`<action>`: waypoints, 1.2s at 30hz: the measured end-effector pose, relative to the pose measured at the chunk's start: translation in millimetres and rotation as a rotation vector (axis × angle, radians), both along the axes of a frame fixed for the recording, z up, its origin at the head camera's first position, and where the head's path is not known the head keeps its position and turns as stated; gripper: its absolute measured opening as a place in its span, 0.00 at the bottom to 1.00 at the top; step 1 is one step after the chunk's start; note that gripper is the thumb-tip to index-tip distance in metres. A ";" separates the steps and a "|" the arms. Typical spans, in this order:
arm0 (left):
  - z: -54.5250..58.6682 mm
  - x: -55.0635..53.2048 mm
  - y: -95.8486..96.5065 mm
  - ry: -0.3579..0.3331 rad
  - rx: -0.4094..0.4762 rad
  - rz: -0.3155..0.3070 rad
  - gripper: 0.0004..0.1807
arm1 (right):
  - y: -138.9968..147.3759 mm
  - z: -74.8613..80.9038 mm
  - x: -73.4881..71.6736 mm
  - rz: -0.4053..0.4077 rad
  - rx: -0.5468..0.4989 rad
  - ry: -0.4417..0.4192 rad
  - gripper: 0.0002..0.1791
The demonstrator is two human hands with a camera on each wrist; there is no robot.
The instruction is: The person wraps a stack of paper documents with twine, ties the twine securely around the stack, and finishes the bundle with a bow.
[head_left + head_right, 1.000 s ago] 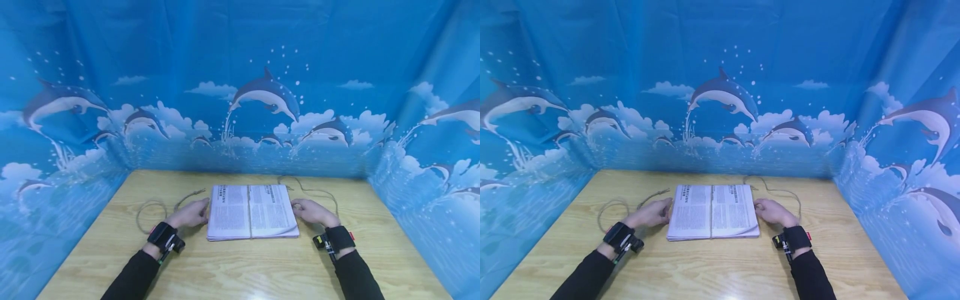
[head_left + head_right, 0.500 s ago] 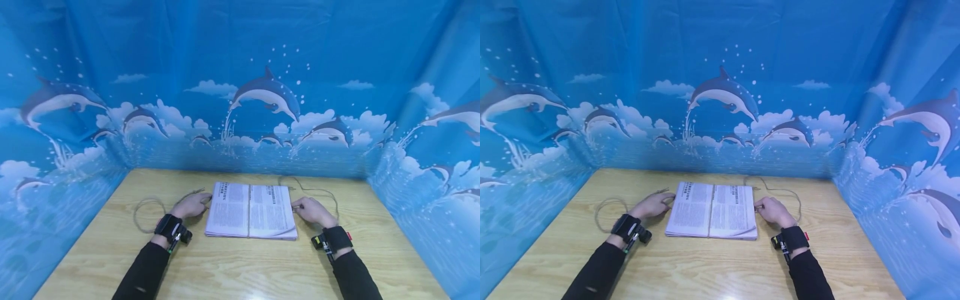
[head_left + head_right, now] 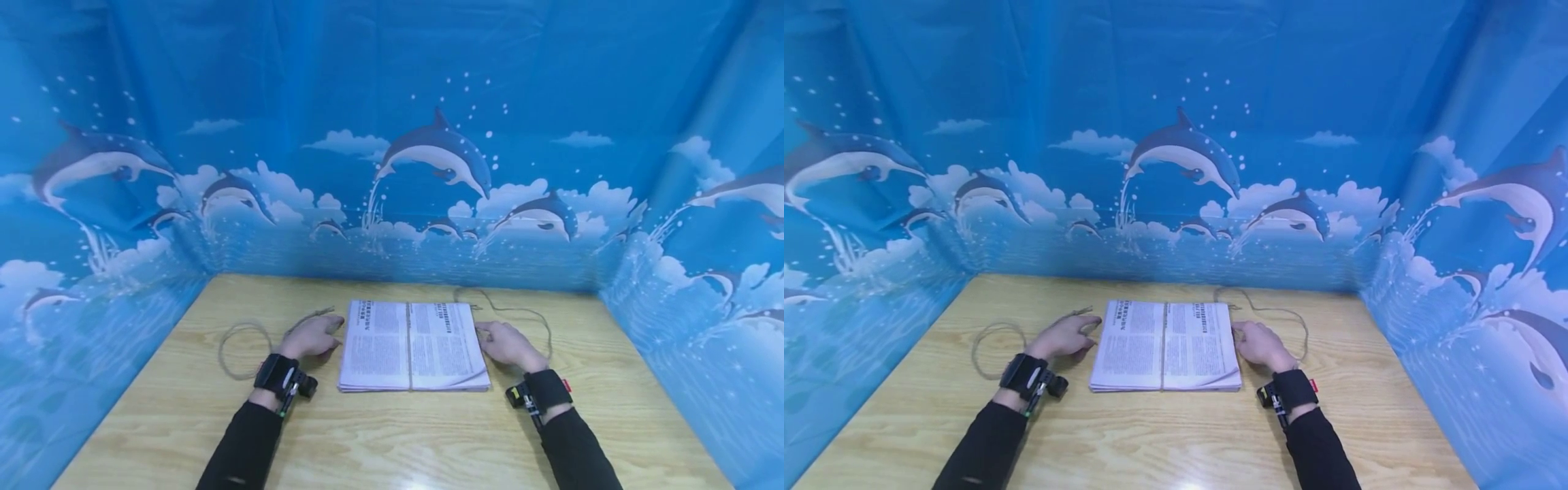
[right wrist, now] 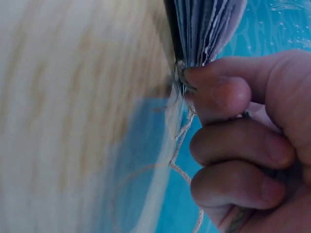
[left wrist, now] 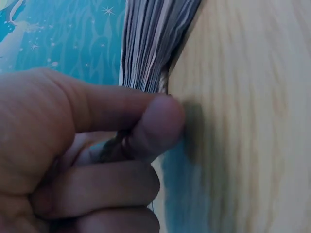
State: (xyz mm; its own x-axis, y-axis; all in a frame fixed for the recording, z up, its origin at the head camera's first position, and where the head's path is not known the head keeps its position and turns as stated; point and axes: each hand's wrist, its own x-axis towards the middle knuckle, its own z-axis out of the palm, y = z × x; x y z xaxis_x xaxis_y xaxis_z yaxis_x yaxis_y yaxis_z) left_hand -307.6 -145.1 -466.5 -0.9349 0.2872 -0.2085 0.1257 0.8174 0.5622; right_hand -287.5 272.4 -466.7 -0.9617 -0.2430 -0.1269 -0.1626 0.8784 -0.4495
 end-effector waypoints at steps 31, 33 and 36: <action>6.7 -5.0 -14.2 0.163 -0.100 -0.036 0.05 | 38.3 15.9 -0.8 0.079 0.000 0.238 0.04; 9.7 -3.2 -19.0 0.227 -0.159 -0.029 0.05 | 41.5 18.6 0.6 0.061 0.024 0.307 0.04; 13.3 -1.9 -25.2 0.352 -0.245 -0.028 0.06 | 41.9 21.9 2.5 0.014 0.057 0.368 0.03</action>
